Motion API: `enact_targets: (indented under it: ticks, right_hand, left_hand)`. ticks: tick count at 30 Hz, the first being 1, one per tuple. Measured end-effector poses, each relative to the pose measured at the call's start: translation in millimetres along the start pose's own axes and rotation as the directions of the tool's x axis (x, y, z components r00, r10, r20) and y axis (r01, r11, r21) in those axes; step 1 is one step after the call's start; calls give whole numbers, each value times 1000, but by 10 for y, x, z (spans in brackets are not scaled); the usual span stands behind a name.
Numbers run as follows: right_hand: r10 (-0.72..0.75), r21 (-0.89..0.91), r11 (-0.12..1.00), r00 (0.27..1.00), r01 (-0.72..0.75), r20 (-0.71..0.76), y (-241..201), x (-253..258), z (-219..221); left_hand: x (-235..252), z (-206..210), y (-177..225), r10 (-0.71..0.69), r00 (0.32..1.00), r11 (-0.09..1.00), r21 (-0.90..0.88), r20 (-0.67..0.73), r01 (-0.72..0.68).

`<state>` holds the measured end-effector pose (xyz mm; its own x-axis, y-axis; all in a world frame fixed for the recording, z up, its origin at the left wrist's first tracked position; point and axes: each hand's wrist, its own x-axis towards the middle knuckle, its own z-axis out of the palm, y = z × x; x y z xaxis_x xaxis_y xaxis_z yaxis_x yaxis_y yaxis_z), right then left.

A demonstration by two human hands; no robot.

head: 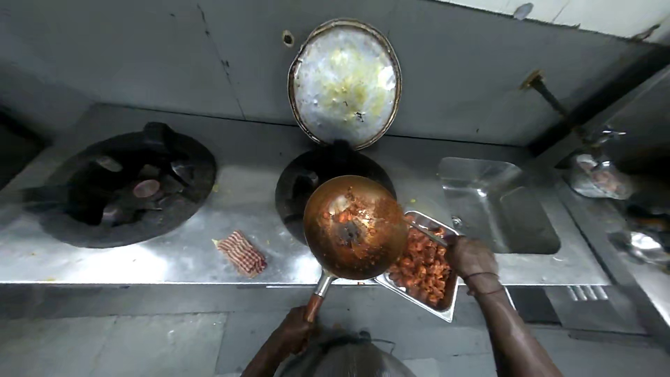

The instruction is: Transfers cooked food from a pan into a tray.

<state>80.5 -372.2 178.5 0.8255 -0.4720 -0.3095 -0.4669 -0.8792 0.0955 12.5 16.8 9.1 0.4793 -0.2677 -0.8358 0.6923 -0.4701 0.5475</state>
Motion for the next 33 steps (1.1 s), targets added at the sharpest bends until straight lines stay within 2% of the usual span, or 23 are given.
enact_targets:
  ticks: [2,4,6,8,10,13,16,18,23,27,31,33]
  right_hand:
    - [26,-44,999,998,-24,56,212,36,-50]
    - [5,-16,1000,989,-3,147,386,166,109]
    - [-77,103,993,971,55,224,430,316,456]
    - [-147,297,953,955,67,259,290,400,848]
    - [-175,511,859,948,16,266,-11,375,1149]
    - [-164,752,645,936,-137,311,-548,260,1427]
    - [-162,846,474,920,-243,356,-888,206,1485]
    - [-173,875,406,918,-264,357,-944,200,1495]
    - [-203,904,355,925,-237,322,-749,158,1578]
    - [-227,947,224,933,-229,279,-443,-76,1561]
    - [-145,957,155,953,-244,267,60,-480,1403]
    - [-70,963,164,972,-212,226,396,-685,1339]
  left_hand:
    - [10,-22,-18,15,1000,1000,-8,13,-15]
    - [7,-41,-17,32,999,1000,-2,24,-32]
    - [-18,-48,4,37,999,999,18,22,-37]
    - [-21,-51,11,38,999,999,39,18,-38]
    - [-7,-56,-5,45,999,997,59,12,-45]
    - [-2,-63,-3,29,1000,997,72,7,-29]
    - [-19,-60,21,29,1000,998,52,5,-29]
    - [-23,-61,28,25,1000,998,56,6,-25]
    - [-32,-45,36,22,1000,999,37,15,-22]
    - [-39,-40,20,-2,1000,1000,10,1,2]
    - [-37,-21,6,-19,999,1000,-1,-28,19]
    - [-60,0,27,-18,999,1000,7,-42,18]
